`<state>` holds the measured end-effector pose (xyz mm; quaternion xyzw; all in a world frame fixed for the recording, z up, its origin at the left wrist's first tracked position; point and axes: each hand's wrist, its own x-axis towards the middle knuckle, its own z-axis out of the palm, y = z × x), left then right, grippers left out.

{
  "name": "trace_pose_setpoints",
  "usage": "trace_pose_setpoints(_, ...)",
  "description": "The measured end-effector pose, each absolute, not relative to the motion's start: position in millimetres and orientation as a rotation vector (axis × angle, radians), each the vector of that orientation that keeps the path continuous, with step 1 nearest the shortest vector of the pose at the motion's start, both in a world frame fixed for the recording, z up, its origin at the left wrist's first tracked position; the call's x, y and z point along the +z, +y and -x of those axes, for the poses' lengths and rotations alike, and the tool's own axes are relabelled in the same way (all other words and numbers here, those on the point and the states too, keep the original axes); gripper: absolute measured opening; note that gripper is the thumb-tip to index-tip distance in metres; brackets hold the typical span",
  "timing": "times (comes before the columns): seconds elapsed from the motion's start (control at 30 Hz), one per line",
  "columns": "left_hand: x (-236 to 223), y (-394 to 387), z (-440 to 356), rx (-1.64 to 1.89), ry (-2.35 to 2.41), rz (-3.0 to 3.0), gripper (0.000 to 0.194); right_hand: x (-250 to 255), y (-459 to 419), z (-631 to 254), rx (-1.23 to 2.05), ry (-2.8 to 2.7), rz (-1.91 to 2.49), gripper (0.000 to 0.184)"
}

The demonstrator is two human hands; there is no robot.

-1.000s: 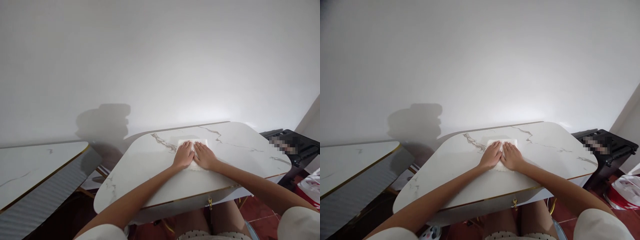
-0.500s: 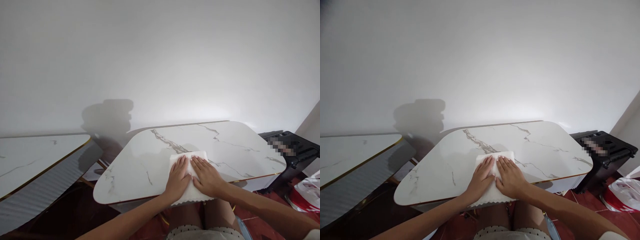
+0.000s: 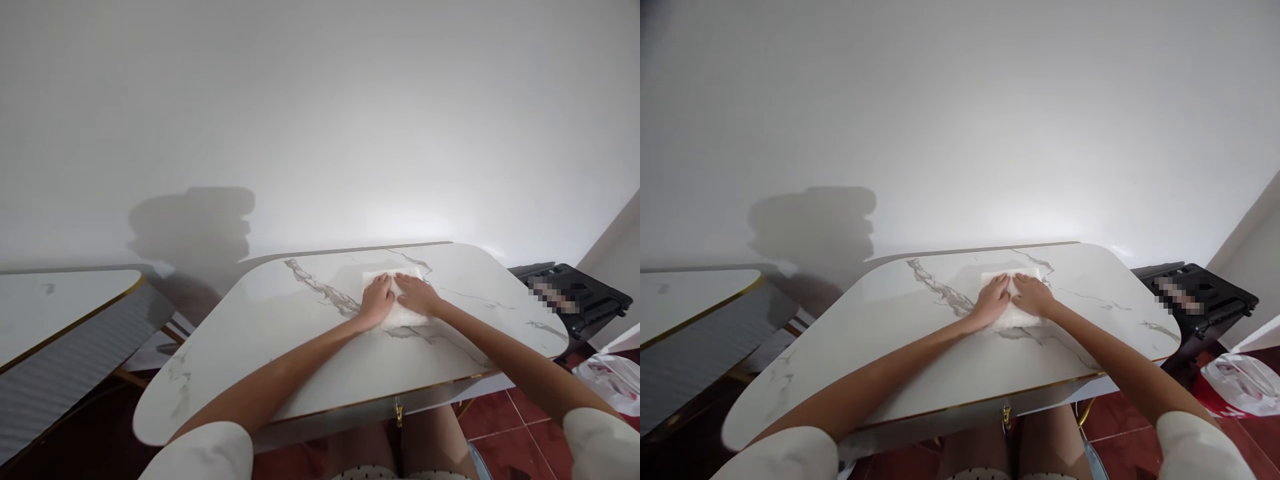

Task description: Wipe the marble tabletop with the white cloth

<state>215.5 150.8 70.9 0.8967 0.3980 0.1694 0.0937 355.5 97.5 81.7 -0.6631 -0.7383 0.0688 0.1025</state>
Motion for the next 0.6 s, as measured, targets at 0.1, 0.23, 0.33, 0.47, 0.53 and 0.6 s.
trace_pose_setpoints(0.1, 67, 196, -213, 0.57, 1.237, -2.731, 0.044, 77, 143, -345, 0.095, -2.141, 1.939, 0.059)
trace_pose_setpoints(0.23, 60, 246, -212, 0.647, 1.324, -2.767, 0.041, 68, 200, -345, 0.018, -2.186, 1.814, 0.056)
trace_pose_setpoints(0.33, 58, 273, -218, 0.632, 1.366, -2.797, 0.041, 64, 234, -352, -0.018, -2.18, 1.806, 0.054)
trace_pose_setpoints(0.47, 61, 293, -236, 0.617, 1.432, -2.834, 0.037, 63, 264, -365, -0.048, -2.168, 1.837, 0.053)
trace_pose_setpoints(0.53, 63, 298, -247, 0.617, 1.463, -2.834, 0.033, 62, 273, -375, -0.054, -2.166, 1.863, 0.053)
trace_pose_setpoints(0.6, 63, 301, -259, 0.621, 1.472, -2.824, 0.03, 62, 276, -386, -0.056, -2.167, 1.884, 0.052)
